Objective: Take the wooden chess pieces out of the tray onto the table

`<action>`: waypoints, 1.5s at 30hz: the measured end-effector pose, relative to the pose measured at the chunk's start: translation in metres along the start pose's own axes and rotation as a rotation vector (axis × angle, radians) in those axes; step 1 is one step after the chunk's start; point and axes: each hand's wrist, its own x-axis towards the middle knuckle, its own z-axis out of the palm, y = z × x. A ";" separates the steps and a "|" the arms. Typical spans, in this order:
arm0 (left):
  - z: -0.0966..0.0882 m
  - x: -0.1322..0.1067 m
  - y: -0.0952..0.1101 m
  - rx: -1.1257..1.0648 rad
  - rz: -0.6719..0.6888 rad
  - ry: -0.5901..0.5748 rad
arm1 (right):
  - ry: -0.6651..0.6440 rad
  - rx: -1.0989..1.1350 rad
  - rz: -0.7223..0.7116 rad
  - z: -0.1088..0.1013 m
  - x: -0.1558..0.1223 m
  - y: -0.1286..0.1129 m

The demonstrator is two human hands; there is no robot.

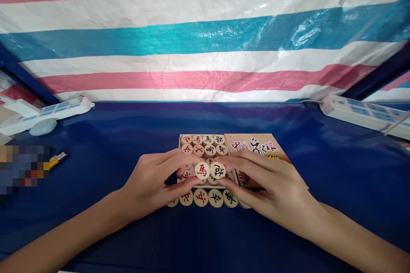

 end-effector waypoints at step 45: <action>0.002 -0.001 0.004 -0.015 0.000 0.058 | 0.076 -0.039 -0.066 -0.003 0.001 -0.004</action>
